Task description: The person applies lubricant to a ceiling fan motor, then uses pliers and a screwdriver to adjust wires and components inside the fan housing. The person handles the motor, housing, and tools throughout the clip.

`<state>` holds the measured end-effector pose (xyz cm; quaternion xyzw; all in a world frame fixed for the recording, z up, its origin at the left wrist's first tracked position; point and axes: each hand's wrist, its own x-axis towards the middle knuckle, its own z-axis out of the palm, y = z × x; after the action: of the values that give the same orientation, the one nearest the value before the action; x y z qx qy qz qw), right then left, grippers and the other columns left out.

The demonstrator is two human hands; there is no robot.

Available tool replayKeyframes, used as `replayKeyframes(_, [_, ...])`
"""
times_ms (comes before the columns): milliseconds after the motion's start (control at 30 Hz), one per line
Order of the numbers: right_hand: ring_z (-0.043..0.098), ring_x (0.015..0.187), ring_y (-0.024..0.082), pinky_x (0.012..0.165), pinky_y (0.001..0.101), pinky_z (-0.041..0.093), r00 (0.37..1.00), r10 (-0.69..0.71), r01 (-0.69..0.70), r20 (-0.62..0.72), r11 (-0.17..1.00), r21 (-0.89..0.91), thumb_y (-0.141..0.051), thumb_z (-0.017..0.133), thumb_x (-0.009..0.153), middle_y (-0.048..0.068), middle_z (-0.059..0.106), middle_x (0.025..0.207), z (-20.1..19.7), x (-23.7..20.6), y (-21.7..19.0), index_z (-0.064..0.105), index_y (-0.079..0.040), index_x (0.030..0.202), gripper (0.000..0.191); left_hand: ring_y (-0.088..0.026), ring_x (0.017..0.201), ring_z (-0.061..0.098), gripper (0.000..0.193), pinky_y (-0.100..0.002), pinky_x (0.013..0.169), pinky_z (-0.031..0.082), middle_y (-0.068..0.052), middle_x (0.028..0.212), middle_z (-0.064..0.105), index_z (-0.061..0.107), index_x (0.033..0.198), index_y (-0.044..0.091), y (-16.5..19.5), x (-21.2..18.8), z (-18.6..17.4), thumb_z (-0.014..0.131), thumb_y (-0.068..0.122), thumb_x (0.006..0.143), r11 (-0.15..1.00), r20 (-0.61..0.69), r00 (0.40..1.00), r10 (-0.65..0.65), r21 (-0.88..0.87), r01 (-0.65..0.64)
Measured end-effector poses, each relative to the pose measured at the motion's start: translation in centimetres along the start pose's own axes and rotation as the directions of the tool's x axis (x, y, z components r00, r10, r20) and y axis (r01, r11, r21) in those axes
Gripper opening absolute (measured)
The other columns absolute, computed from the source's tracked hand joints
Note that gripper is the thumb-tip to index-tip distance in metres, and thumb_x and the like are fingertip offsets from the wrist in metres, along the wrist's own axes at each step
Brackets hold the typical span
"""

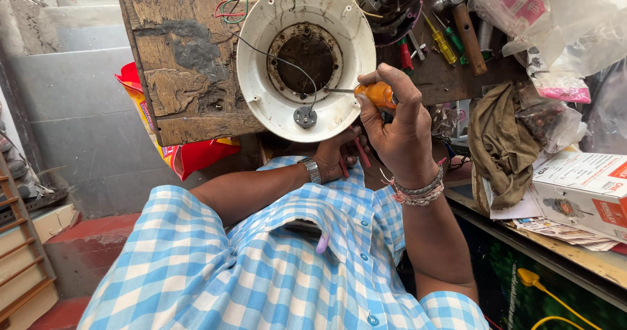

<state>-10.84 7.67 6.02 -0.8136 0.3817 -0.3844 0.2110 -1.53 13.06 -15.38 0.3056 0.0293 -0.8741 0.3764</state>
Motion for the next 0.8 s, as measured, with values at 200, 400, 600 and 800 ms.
replayKeyframes(200, [0.073,0.114,0.025,0.096,0.0337,0.065,1.000,0.015,-0.015,-0.001,1.000,-0.025,0.002,0.069,0.108,0.014,0.065,0.128,0.4,0.2,0.5,0.035,-0.008,0.148,0.053,-0.014,0.077,0.071,0.021,-0.020,0.045,0.043,-0.002,0.085,0.070,0.063,0.102,0.013,-0.3,0.4,-0.5,0.074,0.030,0.094,1.000,-0.006,1.000,0.014,0.022,-0.014])
replayKeyframes(400, [0.071,0.100,0.031,0.081,0.0416,0.060,0.999,-0.025,0.011,-0.030,0.915,-0.403,-0.027,0.076,0.104,0.014,0.067,0.119,0.5,1.8,-1.7,0.047,-0.004,0.139,0.050,-0.012,0.063,0.064,0.020,-0.020,0.042,0.040,-0.004,0.080,0.070,0.063,0.100,0.011,-0.3,0.4,-0.4,0.071,0.029,0.095,1.000,-0.020,1.000,0.017,0.001,-0.017])
replayKeyframes(600, [0.064,0.109,0.027,0.093,0.0366,0.055,0.978,-0.099,0.075,-0.182,0.988,-0.134,-0.029,0.053,0.114,0.014,0.064,0.119,1.2,3.9,-2.0,0.057,-0.007,0.115,0.022,-0.012,0.056,0.059,0.012,-0.022,0.041,0.037,-0.004,0.077,0.068,0.061,0.097,0.014,-0.1,-0.1,0.8,0.068,0.022,0.092,0.999,-0.085,0.996,0.036,-0.022,-0.038])
replayKeyframes(800, [0.057,0.082,0.009,0.075,0.0242,0.049,0.931,0.287,-0.022,-0.224,0.660,0.751,-0.015,0.054,0.110,0.005,0.060,0.097,5.0,3.0,0.5,0.063,0.001,0.110,0.019,-0.014,0.053,0.055,0.016,-0.028,0.041,0.041,-0.001,0.072,0.061,0.063,0.100,0.012,0.0,-0.3,1.2,0.070,0.024,0.094,1.000,-0.077,0.997,0.011,-0.012,-0.012])
